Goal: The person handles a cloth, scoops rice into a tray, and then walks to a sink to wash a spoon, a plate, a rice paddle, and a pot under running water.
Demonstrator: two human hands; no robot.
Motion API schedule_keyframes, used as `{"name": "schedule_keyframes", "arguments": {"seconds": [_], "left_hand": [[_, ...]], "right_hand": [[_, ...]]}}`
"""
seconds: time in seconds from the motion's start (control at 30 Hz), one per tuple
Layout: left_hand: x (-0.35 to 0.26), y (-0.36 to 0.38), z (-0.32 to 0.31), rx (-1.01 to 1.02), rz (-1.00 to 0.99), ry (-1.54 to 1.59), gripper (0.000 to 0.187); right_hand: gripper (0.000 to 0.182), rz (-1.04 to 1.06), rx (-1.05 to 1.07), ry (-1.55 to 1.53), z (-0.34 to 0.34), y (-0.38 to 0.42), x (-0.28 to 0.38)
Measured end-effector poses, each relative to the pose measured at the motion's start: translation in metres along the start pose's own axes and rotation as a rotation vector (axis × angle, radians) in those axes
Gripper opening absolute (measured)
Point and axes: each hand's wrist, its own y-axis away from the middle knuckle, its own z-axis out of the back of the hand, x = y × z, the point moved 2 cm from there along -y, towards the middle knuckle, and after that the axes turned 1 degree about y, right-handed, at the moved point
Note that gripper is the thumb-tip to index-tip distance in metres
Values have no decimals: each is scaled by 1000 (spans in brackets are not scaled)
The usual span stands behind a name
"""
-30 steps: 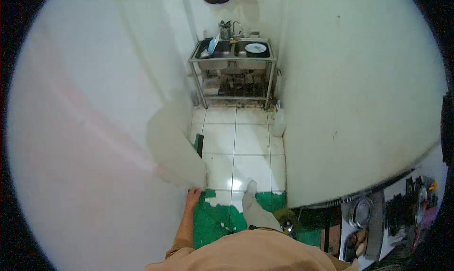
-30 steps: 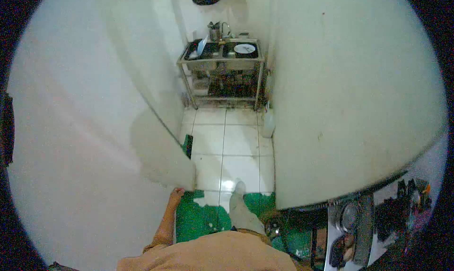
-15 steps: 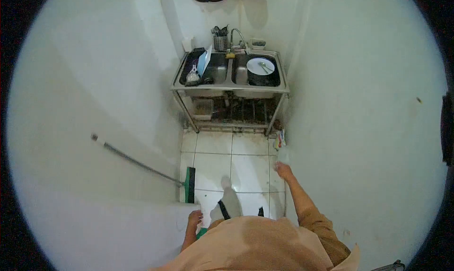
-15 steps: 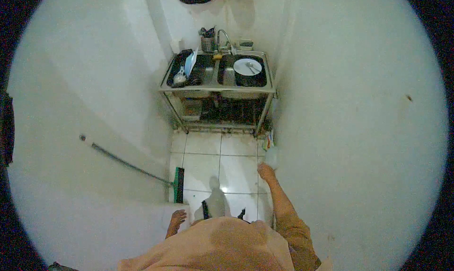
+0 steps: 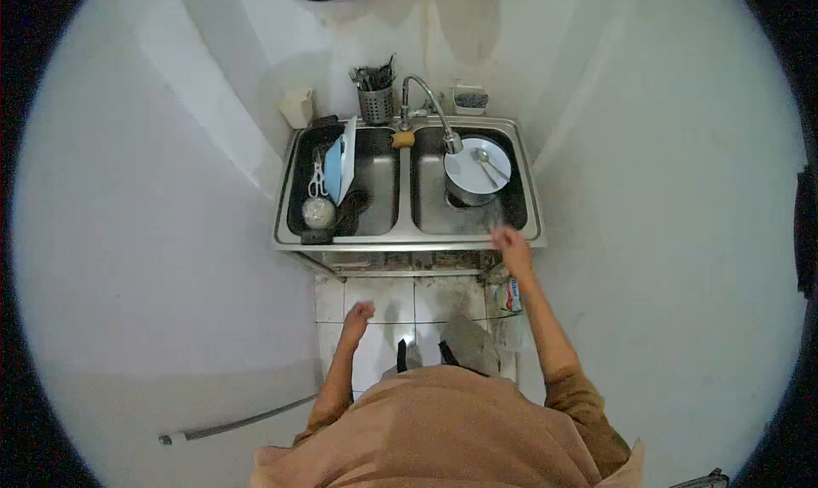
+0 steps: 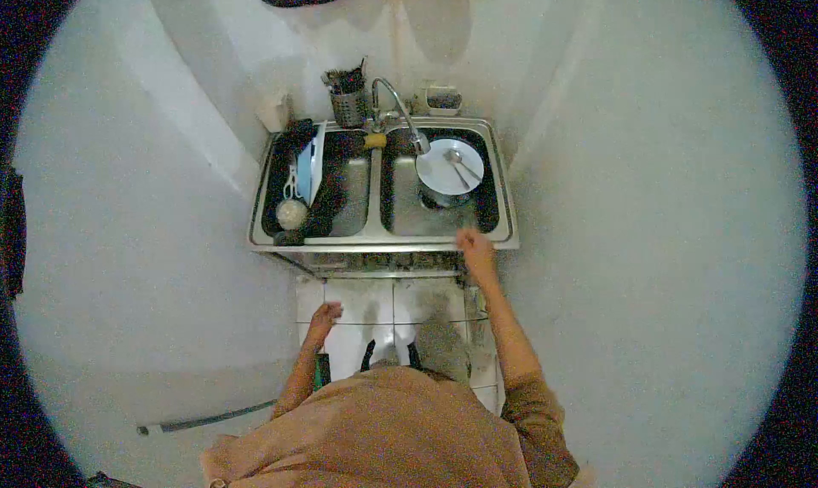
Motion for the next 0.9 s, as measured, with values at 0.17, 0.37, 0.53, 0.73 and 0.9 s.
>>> {"name": "schedule_keyframes", "arguments": {"seconds": [0.17, 0.37, 0.53, 0.73, 0.9], "left_hand": [[-108, -77, -73, -14, 124, 242, 33], [-146, -129, -159, -29, 226, 565, 34], [-149, -157, -190, 17, 279, 610, 35], [-167, -193, -193, 35, 388, 525, 32], [-145, -217, -198, 165, 382, 605, 29]], "right_hand": [[25, 143, -68, 181, -18, -196, 54], [32, 458, 54, 246, -136, -400, 27], [35, 495, 172, 210, -158, -419, 28], [35, 583, 223, 365, -149, -381, 6], [28, 395, 115, 103, -130, -315, -40]]}}
